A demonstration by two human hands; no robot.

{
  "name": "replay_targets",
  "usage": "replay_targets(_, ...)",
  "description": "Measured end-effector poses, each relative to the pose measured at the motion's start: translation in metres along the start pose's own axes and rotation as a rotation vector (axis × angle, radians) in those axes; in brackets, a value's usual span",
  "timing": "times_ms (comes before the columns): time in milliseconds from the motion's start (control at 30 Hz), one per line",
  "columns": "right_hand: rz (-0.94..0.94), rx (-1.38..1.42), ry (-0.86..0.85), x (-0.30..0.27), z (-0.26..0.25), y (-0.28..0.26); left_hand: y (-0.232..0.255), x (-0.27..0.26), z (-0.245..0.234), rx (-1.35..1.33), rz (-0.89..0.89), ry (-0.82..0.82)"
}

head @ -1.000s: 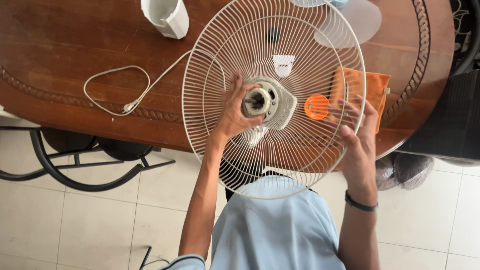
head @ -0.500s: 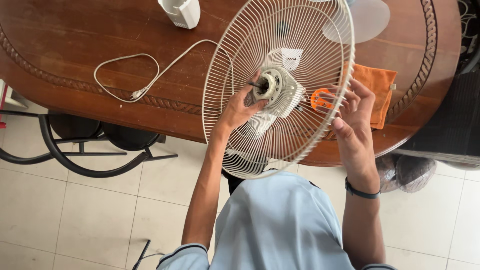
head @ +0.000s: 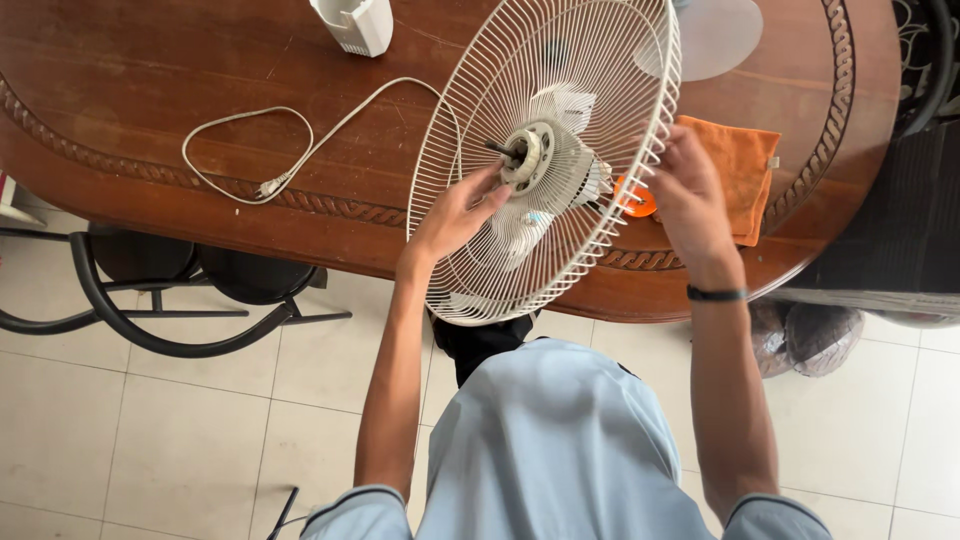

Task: The person reassembles an electric fan on a wooden table. They use a screwdriver to tighten screws on the motor housing, then attach the front grille and secure it with a plastic ring. Finally, they align and attach the rear control panel to the fan base.

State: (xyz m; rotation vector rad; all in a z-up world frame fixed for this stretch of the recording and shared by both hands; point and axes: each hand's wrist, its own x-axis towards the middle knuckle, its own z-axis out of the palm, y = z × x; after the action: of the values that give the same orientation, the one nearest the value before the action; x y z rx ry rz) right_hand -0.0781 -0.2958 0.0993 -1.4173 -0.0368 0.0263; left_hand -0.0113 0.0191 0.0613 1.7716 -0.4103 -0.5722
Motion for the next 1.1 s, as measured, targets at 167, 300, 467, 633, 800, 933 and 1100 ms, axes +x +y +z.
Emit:
replay_targets(167, 0.087, -0.774, -0.16, 0.035, -0.008, 0.053, 0.05, -0.061, 0.007, -0.099, 0.02, -0.006)
replay_targets(300, 0.023, -0.445, -0.237, 0.048, 0.003, 0.071, 0.079, -0.111, 0.042, -0.015, 0.18, -0.044)
replay_targets(467, 0.128, -0.516, -0.208, 0.046, -0.011, 0.093, 0.074, -0.129, 0.088, 0.51, 0.221, 0.058)
replay_targets(633, 0.016, -0.234, -0.214, 0.044, -0.036, 0.151, 0.05, -0.128, 0.09, 0.544, 0.296, 0.17)
replay_targets(800, -0.181, -0.51, -0.155, 0.052, -0.041, 0.163, 0.043, -0.127, 0.054, 0.433, 0.31, 0.193)
replay_targets(933, 0.21, -0.7, -0.091, 0.055, -0.007, 0.118, 0.044, -0.13, 0.025, 0.557, 0.261, 0.213)
replay_targets(1100, -0.029, -0.803, -0.049, 0.044, 0.035, 0.055, 0.046, -0.134, 0.002, 0.554, 0.113, 0.308)
